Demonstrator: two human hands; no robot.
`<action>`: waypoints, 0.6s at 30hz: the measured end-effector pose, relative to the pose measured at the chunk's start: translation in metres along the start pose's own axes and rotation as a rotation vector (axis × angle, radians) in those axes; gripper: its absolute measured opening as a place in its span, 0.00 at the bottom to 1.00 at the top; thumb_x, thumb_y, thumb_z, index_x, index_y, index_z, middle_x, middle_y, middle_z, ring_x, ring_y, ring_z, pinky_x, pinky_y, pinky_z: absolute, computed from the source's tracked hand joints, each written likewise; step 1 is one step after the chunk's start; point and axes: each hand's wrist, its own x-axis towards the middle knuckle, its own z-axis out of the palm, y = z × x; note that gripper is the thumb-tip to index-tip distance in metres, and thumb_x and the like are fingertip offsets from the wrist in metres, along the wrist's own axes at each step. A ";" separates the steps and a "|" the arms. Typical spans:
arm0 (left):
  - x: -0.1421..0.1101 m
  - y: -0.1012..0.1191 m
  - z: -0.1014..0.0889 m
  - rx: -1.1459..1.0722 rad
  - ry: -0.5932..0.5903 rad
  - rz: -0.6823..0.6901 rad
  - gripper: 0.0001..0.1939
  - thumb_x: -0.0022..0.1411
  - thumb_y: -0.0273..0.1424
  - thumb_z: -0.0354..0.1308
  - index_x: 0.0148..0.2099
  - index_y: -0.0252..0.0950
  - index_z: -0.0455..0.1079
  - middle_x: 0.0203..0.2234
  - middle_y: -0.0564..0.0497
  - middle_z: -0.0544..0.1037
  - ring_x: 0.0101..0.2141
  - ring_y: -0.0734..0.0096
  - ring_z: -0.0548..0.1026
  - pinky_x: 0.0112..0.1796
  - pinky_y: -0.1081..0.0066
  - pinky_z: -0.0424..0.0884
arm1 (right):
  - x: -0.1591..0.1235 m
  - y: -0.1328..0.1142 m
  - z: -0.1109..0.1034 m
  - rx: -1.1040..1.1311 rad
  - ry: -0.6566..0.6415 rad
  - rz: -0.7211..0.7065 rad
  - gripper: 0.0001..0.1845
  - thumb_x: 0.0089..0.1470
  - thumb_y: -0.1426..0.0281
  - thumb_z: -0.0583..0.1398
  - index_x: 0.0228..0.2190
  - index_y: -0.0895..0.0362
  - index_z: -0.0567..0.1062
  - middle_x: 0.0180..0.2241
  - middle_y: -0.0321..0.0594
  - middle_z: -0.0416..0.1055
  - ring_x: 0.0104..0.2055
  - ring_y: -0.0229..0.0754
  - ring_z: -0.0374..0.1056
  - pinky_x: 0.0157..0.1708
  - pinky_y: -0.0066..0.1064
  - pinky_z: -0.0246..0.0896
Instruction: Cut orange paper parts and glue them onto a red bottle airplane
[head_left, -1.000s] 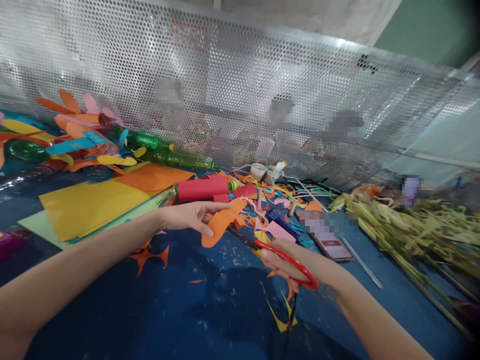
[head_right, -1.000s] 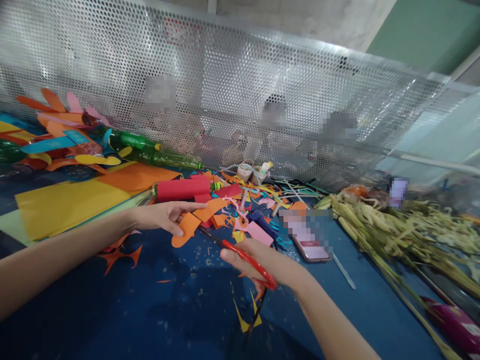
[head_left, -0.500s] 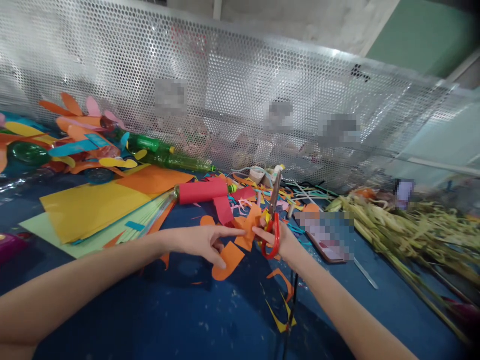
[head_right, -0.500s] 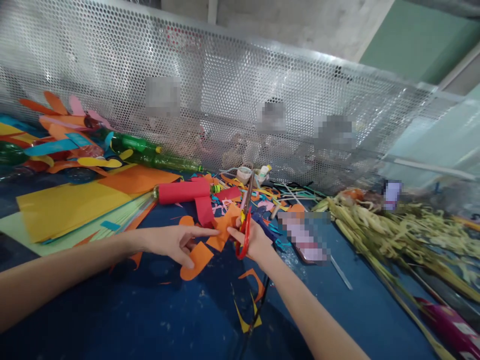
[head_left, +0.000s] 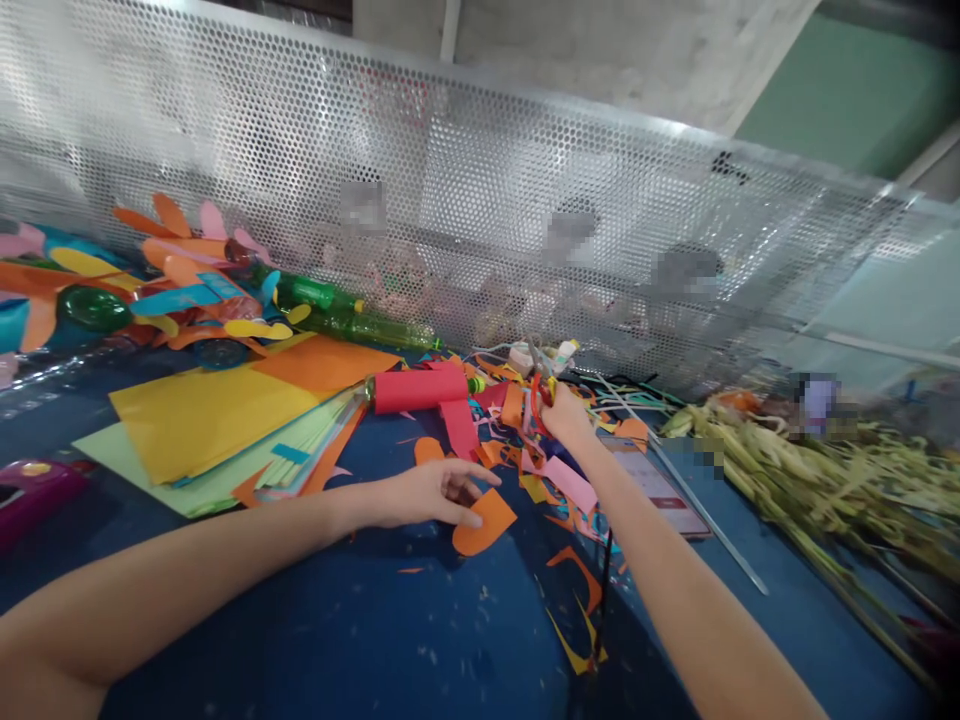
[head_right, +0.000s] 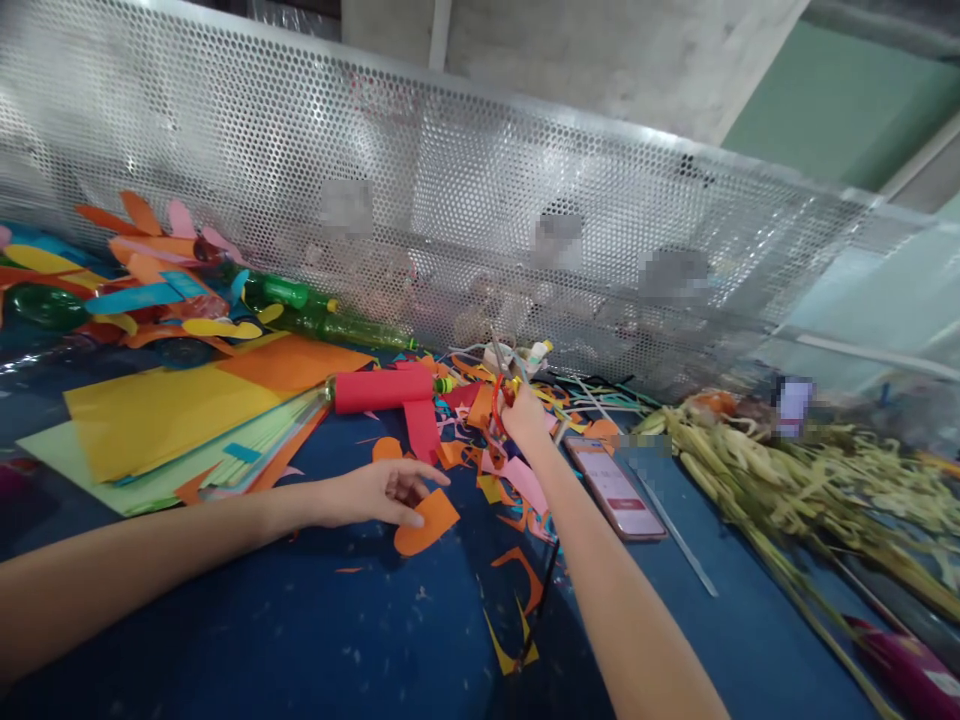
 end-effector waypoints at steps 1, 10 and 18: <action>0.000 0.000 0.000 -0.016 0.004 0.012 0.24 0.45 0.30 0.67 0.47 0.39 0.69 0.25 0.56 0.67 0.28 0.77 0.65 0.34 0.74 0.62 | -0.004 -0.001 -0.001 -0.027 -0.010 -0.005 0.15 0.57 0.69 0.50 0.41 0.66 0.69 0.40 0.58 0.70 0.43 0.51 0.67 0.38 0.34 0.59; 0.004 -0.010 0.004 -0.074 0.074 0.055 0.20 0.43 0.31 0.68 0.41 0.36 0.69 0.26 0.56 0.70 0.28 0.76 0.68 0.35 0.72 0.64 | -0.078 -0.010 -0.001 -0.183 -0.184 -0.122 0.13 0.51 0.63 0.55 0.28 0.61 0.73 0.28 0.54 0.74 0.32 0.52 0.71 0.30 0.34 0.59; -0.008 -0.008 0.039 0.049 0.432 0.079 0.10 0.50 0.33 0.61 0.30 0.35 0.63 0.24 0.55 0.68 0.28 0.73 0.68 0.32 0.73 0.64 | -0.117 -0.014 -0.007 0.565 -0.181 -0.238 0.19 0.60 0.60 0.45 0.34 0.57 0.70 0.35 0.45 0.72 0.40 0.45 0.68 0.42 0.36 0.61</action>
